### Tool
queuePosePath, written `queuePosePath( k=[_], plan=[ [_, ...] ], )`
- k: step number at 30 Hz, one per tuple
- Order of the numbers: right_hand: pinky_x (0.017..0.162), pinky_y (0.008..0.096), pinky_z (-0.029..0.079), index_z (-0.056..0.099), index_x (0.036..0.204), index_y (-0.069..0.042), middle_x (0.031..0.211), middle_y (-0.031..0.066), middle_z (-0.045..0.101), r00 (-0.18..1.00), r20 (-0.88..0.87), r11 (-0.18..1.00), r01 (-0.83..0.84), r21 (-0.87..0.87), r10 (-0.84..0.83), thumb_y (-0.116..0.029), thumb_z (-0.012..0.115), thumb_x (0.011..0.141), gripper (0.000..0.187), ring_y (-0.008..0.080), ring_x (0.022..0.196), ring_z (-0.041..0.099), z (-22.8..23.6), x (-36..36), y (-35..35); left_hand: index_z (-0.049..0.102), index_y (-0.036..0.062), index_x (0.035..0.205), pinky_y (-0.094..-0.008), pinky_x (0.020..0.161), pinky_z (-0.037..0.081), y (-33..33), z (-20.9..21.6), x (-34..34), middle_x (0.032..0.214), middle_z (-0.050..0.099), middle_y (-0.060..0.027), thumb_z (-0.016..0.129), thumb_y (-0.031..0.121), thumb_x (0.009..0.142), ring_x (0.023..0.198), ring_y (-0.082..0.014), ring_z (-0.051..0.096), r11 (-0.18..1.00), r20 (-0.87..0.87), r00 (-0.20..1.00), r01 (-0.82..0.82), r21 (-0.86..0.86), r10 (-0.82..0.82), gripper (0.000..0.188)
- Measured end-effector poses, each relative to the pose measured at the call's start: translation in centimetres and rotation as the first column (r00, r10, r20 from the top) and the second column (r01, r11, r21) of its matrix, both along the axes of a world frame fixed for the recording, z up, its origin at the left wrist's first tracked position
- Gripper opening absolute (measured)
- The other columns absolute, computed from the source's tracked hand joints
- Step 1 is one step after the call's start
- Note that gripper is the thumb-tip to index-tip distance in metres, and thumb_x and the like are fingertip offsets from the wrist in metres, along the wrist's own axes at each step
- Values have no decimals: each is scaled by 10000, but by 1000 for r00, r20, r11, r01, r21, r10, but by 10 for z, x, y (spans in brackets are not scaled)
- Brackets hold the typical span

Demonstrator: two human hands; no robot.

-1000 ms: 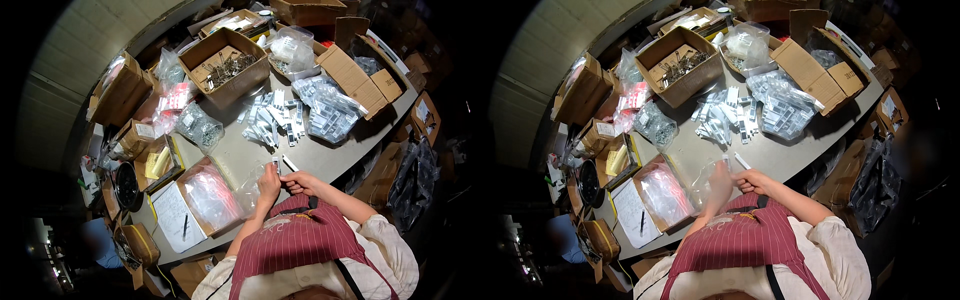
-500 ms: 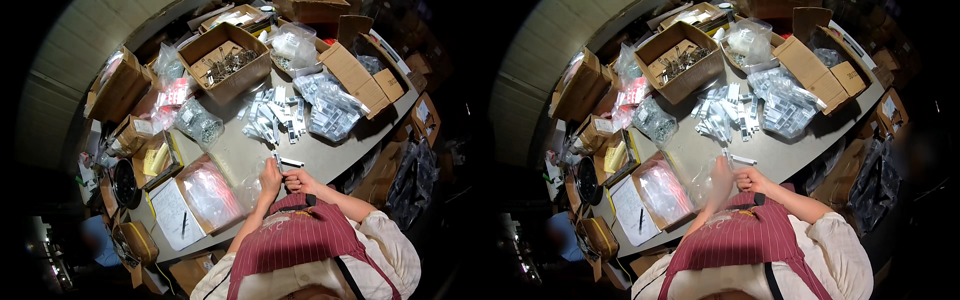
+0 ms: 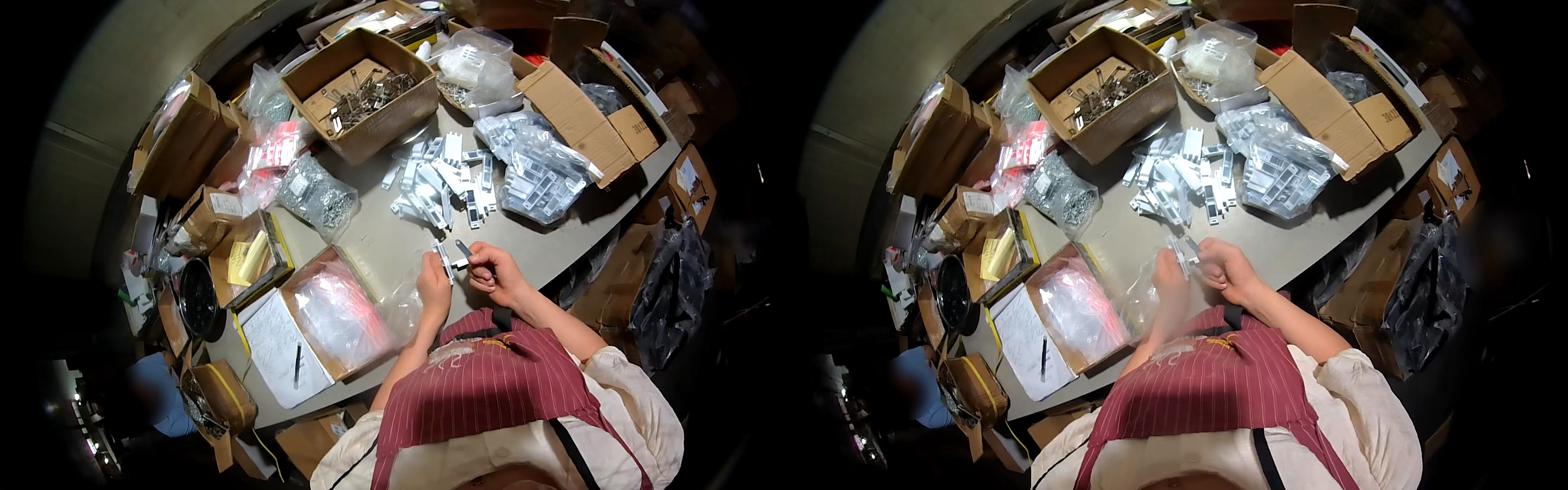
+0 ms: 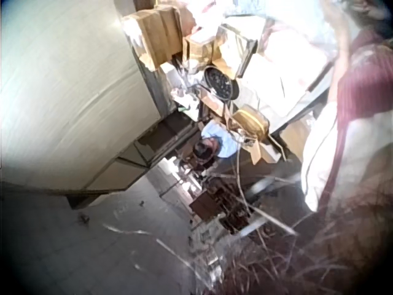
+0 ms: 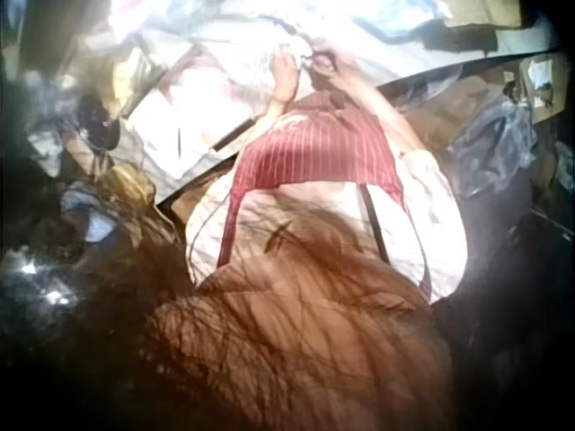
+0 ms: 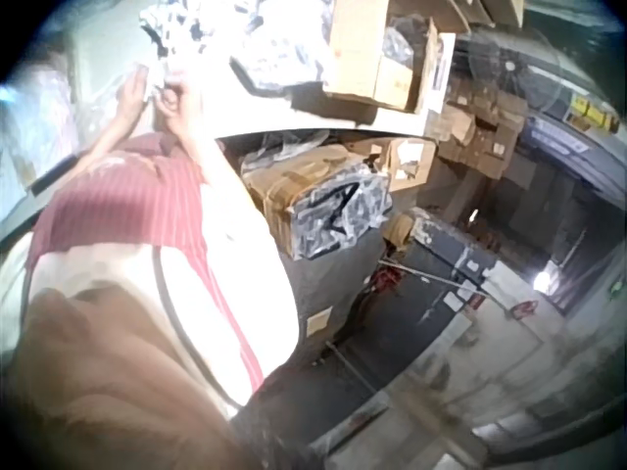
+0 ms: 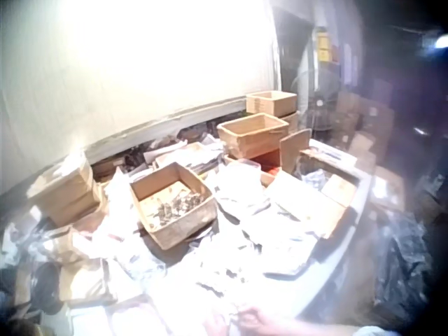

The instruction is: The person repeatedly picks small white rectangular components from a pile on the table and places them into clear plastic bags. The filled bags are set aside on the table as the task progresses.

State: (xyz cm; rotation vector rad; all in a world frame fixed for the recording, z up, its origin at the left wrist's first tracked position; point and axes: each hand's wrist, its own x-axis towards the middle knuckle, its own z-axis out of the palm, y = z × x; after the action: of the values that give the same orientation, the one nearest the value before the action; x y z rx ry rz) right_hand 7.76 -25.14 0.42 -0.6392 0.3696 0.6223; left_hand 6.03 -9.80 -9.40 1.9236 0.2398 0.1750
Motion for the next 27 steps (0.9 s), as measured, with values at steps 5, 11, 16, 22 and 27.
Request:
queuePosePath(
  k=[5,11,16,22,27],
  plan=[
    [463,228,306,545,696,-45,694,46,525,954,289,913,185,-363,-78,-165,600,769,151,87,520,427,-1,-4,-40,606,44,1101,-384,751,473,-2,43,1,852,630,-112,404,247,1043,796,-247,600,982,-174,984,9,-189,-43,292],
    [609,323,451,418,619,-84,930,194,630,920,60,914,392,-108,-388,-174,525,714,169,223,623,510,-17,-9,-55,586,36,1160,-410,730,501,0,41,7,968,651,-120,610,171,956,886,-345,629,897,273,951,11,442,-146,246],
    [579,333,471,454,686,-77,711,125,544,957,182,967,243,-78,-226,-134,523,722,96,241,609,562,-61,-3,-76,602,43,1040,-452,757,479,-11,43,-2,910,633,-130,641,249,925,879,-344,618,855,13,951,272,441,-309,239],
    [462,237,429,592,816,-49,673,48,533,989,148,926,71,-371,-16,-171,571,845,128,132,525,529,-37,-5,-54,655,16,1041,-441,736,491,-12,39,1,857,657,-152,638,295,924,803,-324,641,868,-133,932,363,340,-337,302],
    [457,232,405,611,828,-49,644,23,523,996,84,905,47,-423,-13,-207,615,913,180,111,507,506,-41,-3,-49,667,1,1123,-339,669,507,-13,52,-1,853,679,-115,548,225,986,776,-209,658,947,-236,917,308,-92,-322,289]
  ],
)
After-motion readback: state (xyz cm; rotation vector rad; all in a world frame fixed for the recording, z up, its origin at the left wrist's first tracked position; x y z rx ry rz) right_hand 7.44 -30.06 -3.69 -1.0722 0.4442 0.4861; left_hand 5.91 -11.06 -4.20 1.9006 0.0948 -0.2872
